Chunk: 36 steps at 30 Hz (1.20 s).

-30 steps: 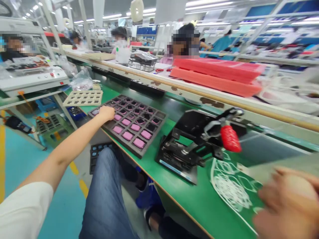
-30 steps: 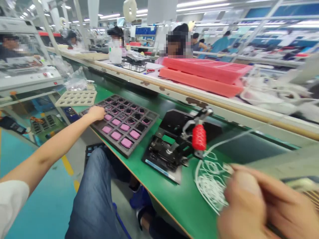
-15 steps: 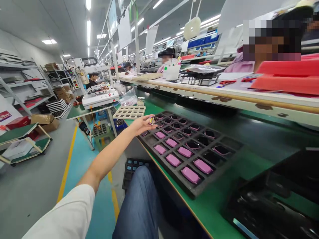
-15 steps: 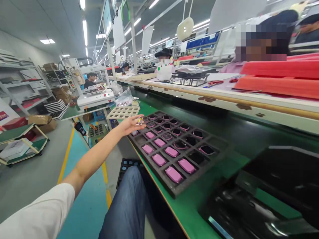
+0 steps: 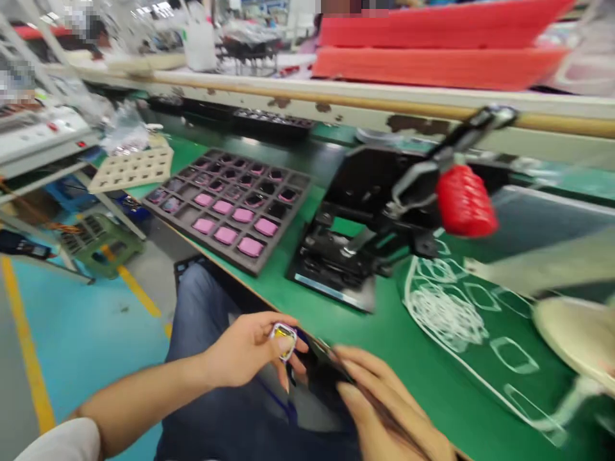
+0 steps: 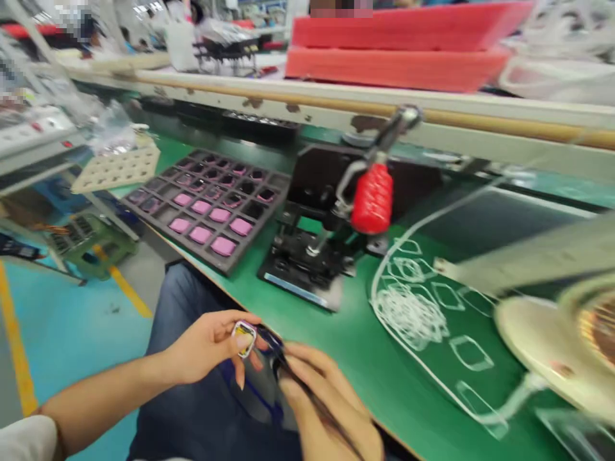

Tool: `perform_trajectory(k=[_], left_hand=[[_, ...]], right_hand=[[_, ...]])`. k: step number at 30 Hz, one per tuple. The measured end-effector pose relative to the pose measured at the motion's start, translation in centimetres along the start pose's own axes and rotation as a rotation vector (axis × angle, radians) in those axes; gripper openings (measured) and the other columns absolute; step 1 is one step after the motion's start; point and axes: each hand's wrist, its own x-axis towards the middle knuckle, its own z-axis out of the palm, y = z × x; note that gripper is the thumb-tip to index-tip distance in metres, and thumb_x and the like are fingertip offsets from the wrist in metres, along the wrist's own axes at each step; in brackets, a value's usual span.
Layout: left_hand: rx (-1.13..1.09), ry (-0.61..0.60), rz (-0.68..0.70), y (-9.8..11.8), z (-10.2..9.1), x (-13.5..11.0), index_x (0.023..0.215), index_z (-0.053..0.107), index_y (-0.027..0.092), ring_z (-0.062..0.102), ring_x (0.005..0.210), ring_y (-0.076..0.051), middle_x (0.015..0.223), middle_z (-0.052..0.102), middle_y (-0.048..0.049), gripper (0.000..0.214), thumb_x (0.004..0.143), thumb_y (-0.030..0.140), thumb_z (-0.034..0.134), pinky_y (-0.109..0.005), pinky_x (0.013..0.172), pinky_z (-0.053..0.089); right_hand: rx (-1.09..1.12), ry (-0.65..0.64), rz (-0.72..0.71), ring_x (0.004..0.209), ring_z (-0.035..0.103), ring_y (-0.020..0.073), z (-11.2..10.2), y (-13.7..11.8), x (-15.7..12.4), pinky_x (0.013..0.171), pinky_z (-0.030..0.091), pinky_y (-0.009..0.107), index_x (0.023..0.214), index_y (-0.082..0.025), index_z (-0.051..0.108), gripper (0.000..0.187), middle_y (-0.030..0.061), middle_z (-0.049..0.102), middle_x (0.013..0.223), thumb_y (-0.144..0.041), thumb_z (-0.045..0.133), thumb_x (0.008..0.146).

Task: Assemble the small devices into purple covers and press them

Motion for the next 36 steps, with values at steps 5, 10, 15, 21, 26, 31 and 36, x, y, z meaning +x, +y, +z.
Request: perform_trajectory(k=[5,10,15,21,26,31,36], left_hand=[[0.097,0.01,-0.061,0.6,2.1,-0.2,0.131,0.069,0.018,0.075,0.081,-0.018,0.112,0.075,-0.0103,0.051,0.093,0.051,0.081,-0.035,0.079,0.065],[0.168,0.014,-0.105,1.3,2.8,-0.5,0.135,0.072,0.02,0.073,0.1,-0.024,0.122,0.075,-0.0134,0.059,0.091,0.057,0.081,-0.038,0.089,0.064],[0.205,0.007,-0.121,1.4,2.7,-0.7,0.137,0.072,0.021,0.072,0.1,-0.023,0.122,0.074,-0.0127,0.057,0.093,0.057,0.078,-0.037,0.088,0.065],[0.201,0.009,-0.11,1.4,2.7,-0.8,0.135,0.073,0.02,0.074,0.095,-0.022,0.115,0.075,-0.0116,0.056,0.093,0.056,0.078,-0.036,0.085,0.066],[0.05,-0.005,-0.128,1.0,2.4,-0.8,0.133,0.074,0.021,0.075,0.085,-0.018,0.117,0.075,-0.0105,0.049,0.092,0.045,0.084,-0.035,0.081,0.067],[-0.029,-0.061,-0.145,0.5,2.0,-0.7,0.135,0.074,0.021,0.075,0.091,-0.02,0.113,0.076,-0.0111,0.047,0.093,0.038,0.085,-0.036,0.081,0.068],[0.041,-0.025,-0.128,0.5,2.0,-0.7,0.133,0.075,0.019,0.074,0.093,-0.021,0.117,0.075,-0.0118,0.048,0.093,0.043,0.083,-0.036,0.082,0.067]], right_hand=[[-0.005,-0.089,-0.066,0.12,0.074,0.0335,1.9,1.1,-1.3,0.111,0.062,0.057,0.123,-0.026,0.08,0.038,0.0066,0.078,0.122,-0.002,0.074,0.094],[-0.005,-0.092,-0.085,0.119,0.075,0.0339,2.4,1.4,-1.6,0.103,0.067,0.054,0.126,-0.027,0.079,0.043,0.0064,0.078,0.121,0.0,0.074,0.093],[-0.005,-0.116,-0.111,0.12,0.074,0.0341,1.7,1.6,-1.9,0.101,0.069,0.053,0.129,-0.026,0.078,0.046,0.0073,0.078,0.123,0.002,0.073,0.093],[0.001,-0.146,-0.132,0.124,0.073,0.0339,1.6,1.9,-1.9,0.103,0.068,0.053,0.133,-0.026,0.076,0.05,0.0077,0.077,0.127,0.003,0.073,0.093],[-0.028,-0.152,-0.15,0.126,0.071,0.0339,1.8,2.3,-2.6,0.106,0.066,0.056,0.135,-0.03,0.075,0.05,0.0064,0.075,0.131,0.0,0.072,0.095],[-0.022,-0.078,-0.15,0.124,0.072,0.0339,2.0,2.5,-3.1,0.104,0.066,0.058,0.135,-0.029,0.075,0.052,0.0072,0.075,0.132,0.003,0.072,0.094],[0.007,-0.099,-0.141,0.122,0.073,0.0339,2.1,2.3,-2.7,0.103,0.067,0.055,0.128,-0.021,0.078,0.046,0.0092,0.077,0.125,0.006,0.074,0.091]])
